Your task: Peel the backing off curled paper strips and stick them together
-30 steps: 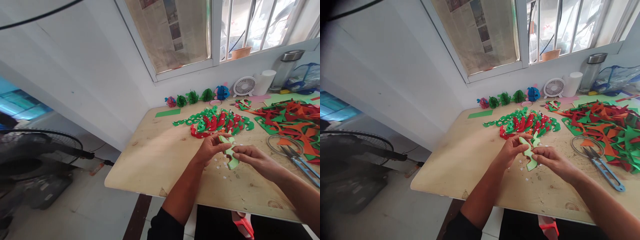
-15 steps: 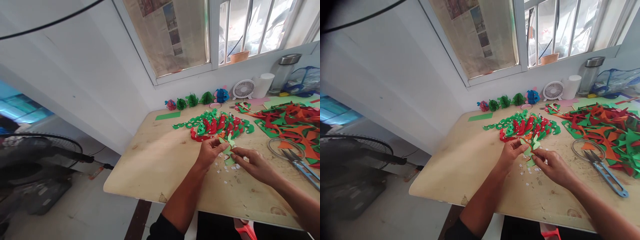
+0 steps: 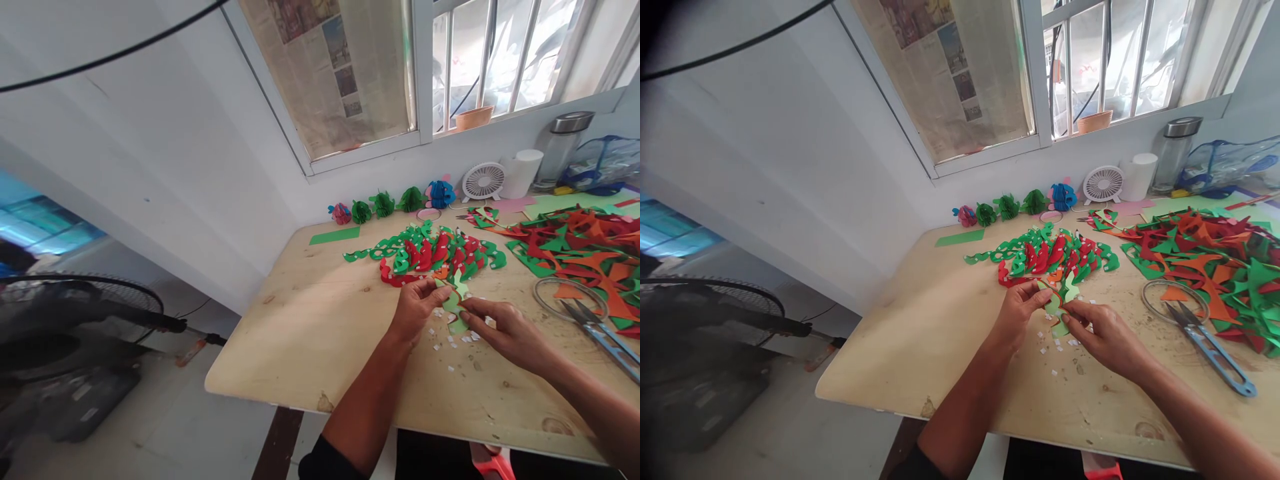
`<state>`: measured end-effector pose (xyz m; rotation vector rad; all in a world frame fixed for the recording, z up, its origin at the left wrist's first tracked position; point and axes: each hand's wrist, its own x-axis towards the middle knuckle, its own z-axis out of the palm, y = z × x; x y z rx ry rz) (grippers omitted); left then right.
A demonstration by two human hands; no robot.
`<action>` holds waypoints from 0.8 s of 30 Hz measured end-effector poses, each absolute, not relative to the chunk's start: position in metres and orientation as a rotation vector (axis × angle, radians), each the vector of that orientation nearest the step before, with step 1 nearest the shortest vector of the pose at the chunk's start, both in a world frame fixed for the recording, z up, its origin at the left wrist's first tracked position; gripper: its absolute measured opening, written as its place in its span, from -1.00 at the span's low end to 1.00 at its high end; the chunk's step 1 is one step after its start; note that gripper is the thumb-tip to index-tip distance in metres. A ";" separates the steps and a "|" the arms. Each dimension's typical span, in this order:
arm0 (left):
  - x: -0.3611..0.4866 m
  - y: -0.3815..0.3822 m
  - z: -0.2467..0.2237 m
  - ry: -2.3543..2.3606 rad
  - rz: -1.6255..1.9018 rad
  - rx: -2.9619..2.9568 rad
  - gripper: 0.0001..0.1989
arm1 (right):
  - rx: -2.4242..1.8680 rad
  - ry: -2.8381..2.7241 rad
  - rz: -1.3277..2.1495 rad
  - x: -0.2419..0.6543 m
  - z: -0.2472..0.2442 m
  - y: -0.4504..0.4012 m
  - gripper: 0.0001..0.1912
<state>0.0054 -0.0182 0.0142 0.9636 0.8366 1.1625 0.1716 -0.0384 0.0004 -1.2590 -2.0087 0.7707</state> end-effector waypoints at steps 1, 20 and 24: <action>0.005 -0.018 0.013 0.840 1.161 0.972 -0.70 | -1.258 -2.009 0.768 0.172 0.000 -0.038 -0.75; 0.004 -0.014 0.010 0.943 1.175 0.968 -0.72 | -1.226 -1.982 0.836 0.167 0.009 -0.041 -0.73; 0.004 -0.014 0.009 0.961 1.187 0.956 -0.74 | -1.227 -2.009 0.818 0.167 0.009 -0.041 -0.70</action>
